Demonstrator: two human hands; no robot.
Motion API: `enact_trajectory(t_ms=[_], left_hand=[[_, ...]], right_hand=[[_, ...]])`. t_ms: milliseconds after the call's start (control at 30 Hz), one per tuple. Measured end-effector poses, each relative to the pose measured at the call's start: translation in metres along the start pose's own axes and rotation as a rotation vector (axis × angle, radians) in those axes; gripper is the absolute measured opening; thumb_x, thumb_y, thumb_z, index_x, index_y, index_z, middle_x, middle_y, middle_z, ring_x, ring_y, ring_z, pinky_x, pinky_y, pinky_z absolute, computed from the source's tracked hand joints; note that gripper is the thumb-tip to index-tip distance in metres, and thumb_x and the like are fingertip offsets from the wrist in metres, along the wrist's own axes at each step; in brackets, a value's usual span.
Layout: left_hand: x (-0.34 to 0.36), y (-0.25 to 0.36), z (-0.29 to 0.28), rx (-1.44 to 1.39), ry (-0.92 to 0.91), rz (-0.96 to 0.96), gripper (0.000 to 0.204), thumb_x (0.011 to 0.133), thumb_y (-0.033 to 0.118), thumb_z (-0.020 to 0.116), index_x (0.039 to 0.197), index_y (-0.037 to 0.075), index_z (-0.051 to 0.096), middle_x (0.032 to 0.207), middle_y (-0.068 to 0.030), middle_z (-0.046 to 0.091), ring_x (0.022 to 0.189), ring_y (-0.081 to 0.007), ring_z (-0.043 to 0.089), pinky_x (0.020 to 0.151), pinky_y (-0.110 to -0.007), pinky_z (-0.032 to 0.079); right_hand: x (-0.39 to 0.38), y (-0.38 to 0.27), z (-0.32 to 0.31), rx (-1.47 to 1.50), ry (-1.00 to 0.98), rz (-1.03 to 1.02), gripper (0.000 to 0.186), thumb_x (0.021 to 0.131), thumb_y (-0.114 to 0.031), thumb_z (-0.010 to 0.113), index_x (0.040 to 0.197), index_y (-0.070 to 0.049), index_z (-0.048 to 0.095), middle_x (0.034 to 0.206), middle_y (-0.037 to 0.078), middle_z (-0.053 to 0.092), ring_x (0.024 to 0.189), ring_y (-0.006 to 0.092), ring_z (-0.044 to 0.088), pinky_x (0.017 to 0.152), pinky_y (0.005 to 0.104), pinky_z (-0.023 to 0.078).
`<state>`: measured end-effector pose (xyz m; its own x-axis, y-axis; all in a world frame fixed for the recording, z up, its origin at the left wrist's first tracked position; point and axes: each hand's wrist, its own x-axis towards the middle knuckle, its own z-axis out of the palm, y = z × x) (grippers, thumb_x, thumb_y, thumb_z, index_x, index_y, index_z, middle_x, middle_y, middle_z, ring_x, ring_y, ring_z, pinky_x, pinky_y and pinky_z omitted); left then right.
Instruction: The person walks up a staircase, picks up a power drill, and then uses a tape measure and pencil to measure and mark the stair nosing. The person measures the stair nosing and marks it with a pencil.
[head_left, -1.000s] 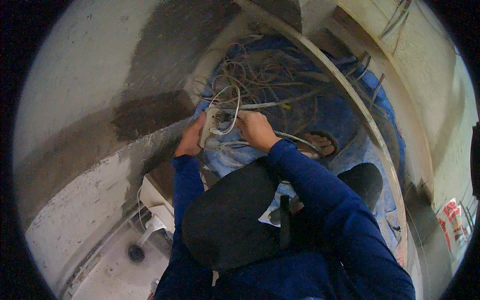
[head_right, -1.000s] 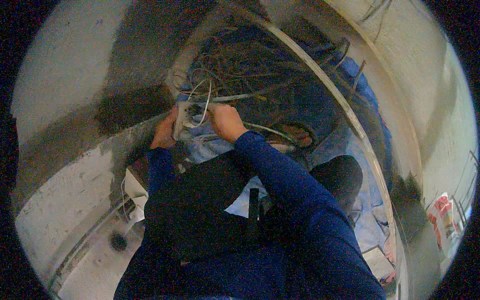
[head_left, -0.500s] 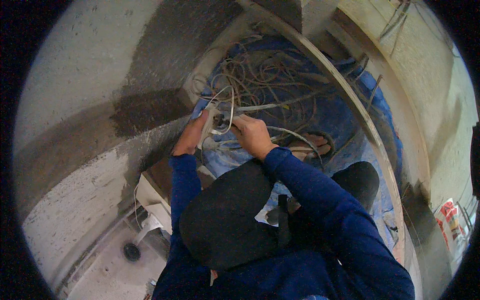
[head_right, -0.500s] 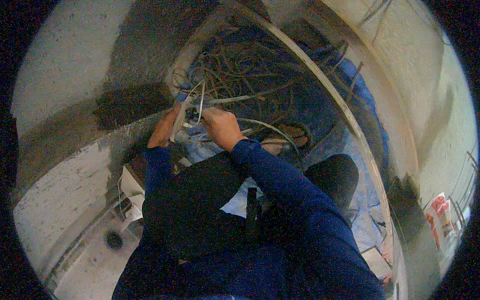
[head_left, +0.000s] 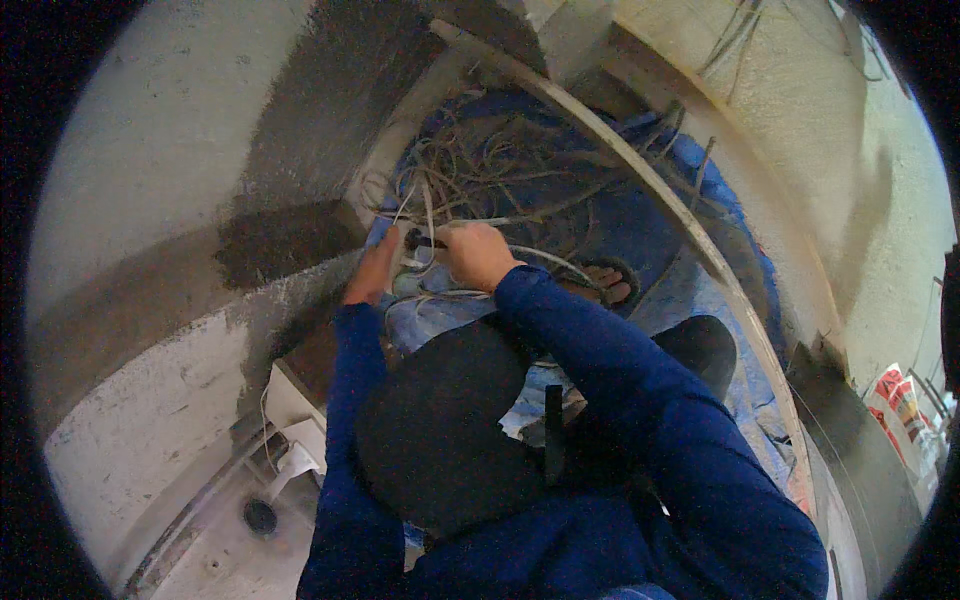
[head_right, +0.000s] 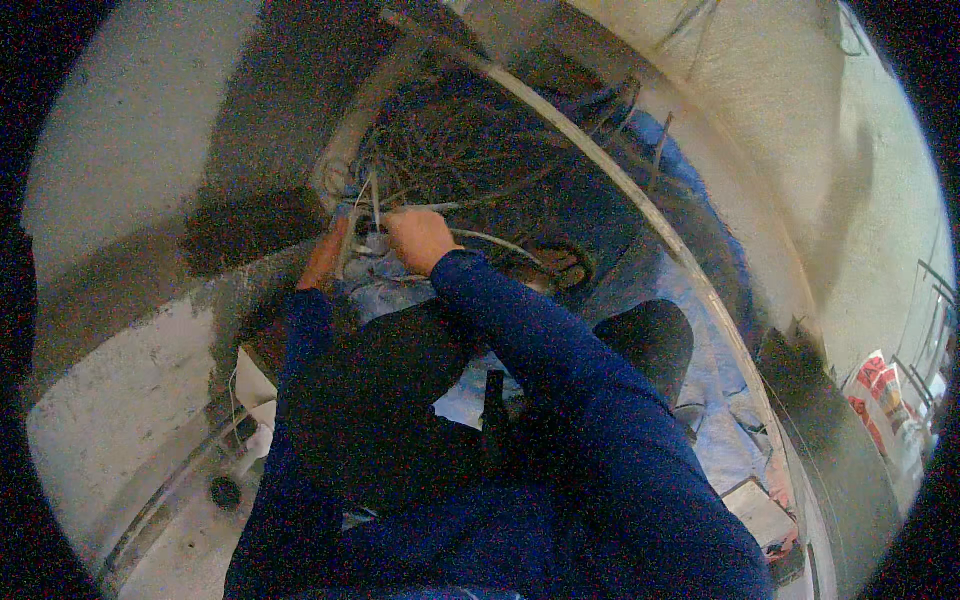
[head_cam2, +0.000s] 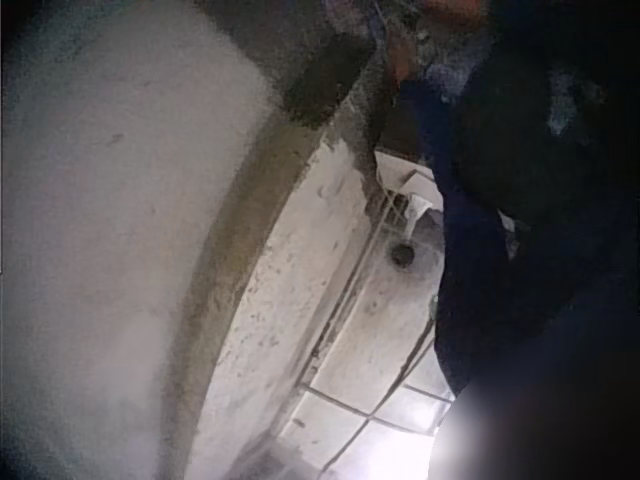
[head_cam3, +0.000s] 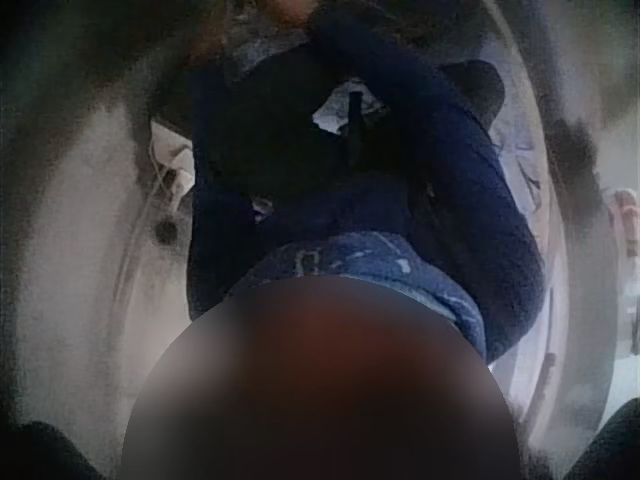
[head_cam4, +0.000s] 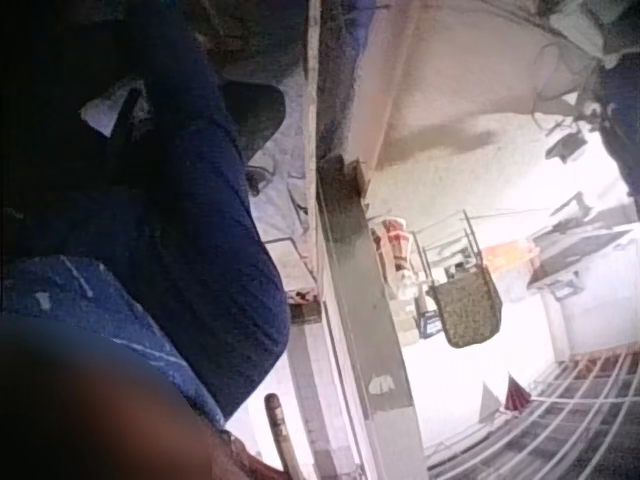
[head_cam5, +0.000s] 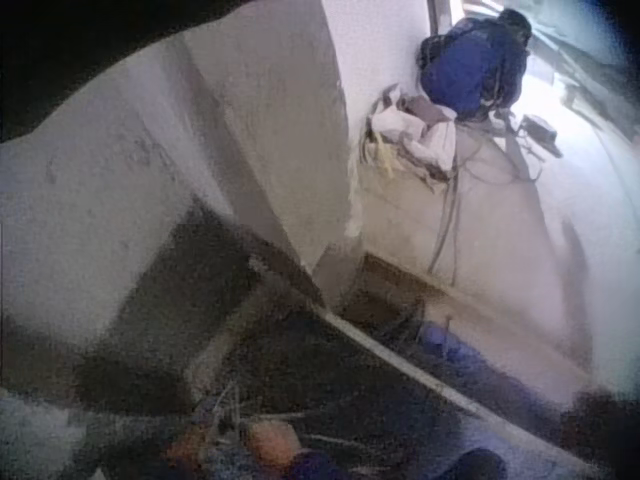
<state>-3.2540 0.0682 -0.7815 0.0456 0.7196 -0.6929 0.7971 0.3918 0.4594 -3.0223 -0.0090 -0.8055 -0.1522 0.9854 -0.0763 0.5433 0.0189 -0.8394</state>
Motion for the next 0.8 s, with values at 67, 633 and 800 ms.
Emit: enact_trajectory(t_ms=[67, 633, 800], left_hand=[[0.021, -0.004, -0.011, 0.095, -0.004, -0.013, 0.079, 0.101, 0.063, 0.047, 0.144, -0.003, 0.054, 0.147, -0.0231, 0.055, 0.14, -0.0317, 0.049, 0.115, -0.04, 0.035], [-0.13, 0.268, 0.081, -0.478, -0.062, 0.717, 0.033, 0.106, 0.02, 0.052, 0.132, 0.002, 0.061, 0.121, -0.0078, 0.063, 0.105, -0.0168, 0.06, 0.093, -0.032, 0.048], [-0.286, 0.403, 0.145, -0.003, -0.489, 1.613, 0.028, 0.097, 0.022, 0.063, 0.114, 0.0, 0.067, 0.116, -0.0153, 0.065, 0.1, -0.0251, 0.062, 0.089, -0.036, 0.05]], right_hand=[[-0.018, 0.014, -0.031, -0.099, 0.094, 0.027, 0.028, 0.083, -0.011, 0.07, 0.11, -0.005, 0.069, 0.113, 0.018, 0.069, 0.107, 0.039, 0.065, 0.089, 0.0481, 0.054], [-0.428, -0.034, -0.2, 0.008, 1.417, 0.709, 0.015, 0.091, -0.01, 0.071, 0.105, -0.003, 0.073, 0.1, 0.016, 0.073, 0.093, 0.0322, 0.071, 0.083, 0.0384, 0.056], [-0.511, -0.041, -0.143, 0.102, 1.782, 1.106, 0.015, 0.093, -0.01, 0.069, 0.104, -0.001, 0.073, 0.097, 0.015, 0.074, 0.087, 0.0261, 0.073, 0.079, 0.0345, 0.055]])
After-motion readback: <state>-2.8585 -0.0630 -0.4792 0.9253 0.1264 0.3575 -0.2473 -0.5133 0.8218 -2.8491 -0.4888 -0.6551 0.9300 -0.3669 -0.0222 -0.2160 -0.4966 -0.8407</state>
